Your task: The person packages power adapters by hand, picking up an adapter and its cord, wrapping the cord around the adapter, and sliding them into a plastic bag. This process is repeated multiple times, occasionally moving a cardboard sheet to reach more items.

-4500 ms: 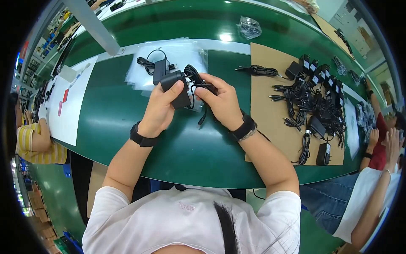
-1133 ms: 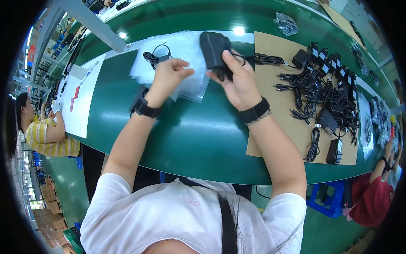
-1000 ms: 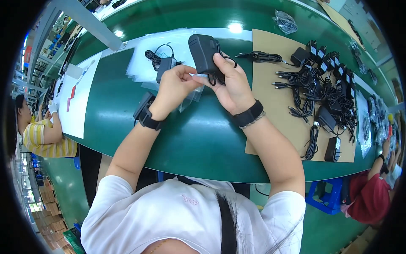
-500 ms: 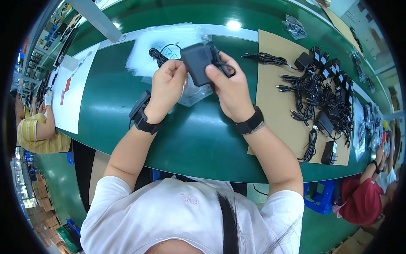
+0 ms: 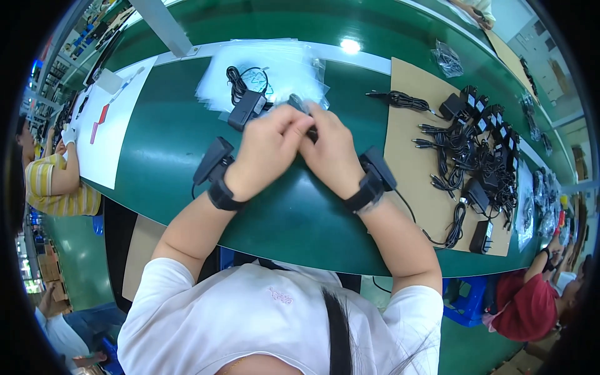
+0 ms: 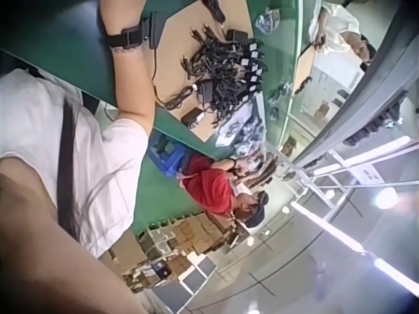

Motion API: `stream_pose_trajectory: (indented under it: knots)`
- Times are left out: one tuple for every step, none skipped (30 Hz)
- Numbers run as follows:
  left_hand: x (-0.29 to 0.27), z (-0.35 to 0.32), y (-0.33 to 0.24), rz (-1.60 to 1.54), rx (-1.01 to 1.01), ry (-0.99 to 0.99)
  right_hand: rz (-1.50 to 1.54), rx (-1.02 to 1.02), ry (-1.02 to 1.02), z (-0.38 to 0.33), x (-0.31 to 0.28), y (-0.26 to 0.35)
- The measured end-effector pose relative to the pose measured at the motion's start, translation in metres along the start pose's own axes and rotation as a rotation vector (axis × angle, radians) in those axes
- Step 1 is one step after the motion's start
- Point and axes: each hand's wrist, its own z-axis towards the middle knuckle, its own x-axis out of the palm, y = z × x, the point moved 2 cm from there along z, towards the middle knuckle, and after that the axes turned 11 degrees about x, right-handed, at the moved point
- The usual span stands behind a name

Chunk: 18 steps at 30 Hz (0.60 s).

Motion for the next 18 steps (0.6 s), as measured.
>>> stream_pose_trajectory:
  knots:
    - [0.006, -0.003, -0.005, 0.032, 0.017, 0.014, 0.294, 0.276, 0.036, 0.001, 0.003, -0.012]
    - [0.008, -0.003, -0.008, 0.042, 0.028, 0.057, 0.589, 0.551, 0.071, 0.001, 0.004, -0.019]
    - [0.007, -0.002, -0.006, 0.044, -0.002, 0.074, 0.585, 0.541, 0.077, 0.003, 0.000, -0.019]
    - [0.007, -0.001, -0.007, 0.032, -0.007, 0.033, 0.984, 0.726, 0.151, 0.004, -0.004, -0.020]
    - [0.006, 0.000, -0.009, 0.020, -0.012, -0.008, 1.385, 0.905, 0.230, 0.004, -0.007, -0.018]
    - [0.008, 0.002, -0.012, 0.021, -0.007, -0.019, 1.430, 0.969, 0.180, 0.003, -0.010, -0.013]
    - [0.010, 0.002, -0.016, -0.017, 0.000, -0.031, 1.424, 0.960, 0.186, 0.003, -0.009, -0.017]
    - [0.012, 0.002, -0.020, -0.054, 0.007, -0.043, 1.515, 0.952, 0.111, 0.002, -0.006, -0.025]
    - [0.012, 0.001, -0.023, -0.050, 0.013, -0.050, 1.609, 0.940, 0.034, 0.004, -0.006, -0.022]
    - [0.014, -0.002, -0.025, -0.105, 0.037, -0.060, 1.548, 0.852, -0.070, 0.004, -0.017, -0.009]
    - [0.014, -0.003, -0.027, -0.160, 0.061, -0.068, 1.547, 0.843, -0.065, 0.005, -0.017, -0.011]
    - [0.012, 0.000, -0.032, -0.152, 0.113, -0.115, 1.115, 0.564, -0.150, 0.005, -0.022, -0.013]
    - [0.011, 0.004, -0.036, -0.150, 0.118, -0.114, 0.678, 0.290, -0.222, 0.004, -0.025, -0.011]
    - [0.009, 0.010, -0.041, -0.164, 0.103, -0.173, 0.442, 0.037, -0.266, 0.002, -0.023, -0.005]
    - [0.007, 0.015, -0.045, -0.179, 0.091, -0.233, 0.326, -0.107, -0.244, -0.003, -0.022, 0.003]
    - [0.004, 0.018, -0.048, -0.167, 0.078, -0.256, 0.291, -0.136, -0.207, -0.005, -0.023, 0.006]
    - [0.002, 0.018, -0.047, -0.166, 0.081, -0.256, 0.256, -0.163, -0.170, -0.005, -0.025, 0.008]
    - [-0.001, 0.018, -0.044, -0.129, 0.042, -0.243, 0.136, -0.313, -0.186, 0.002, -0.032, 0.010]
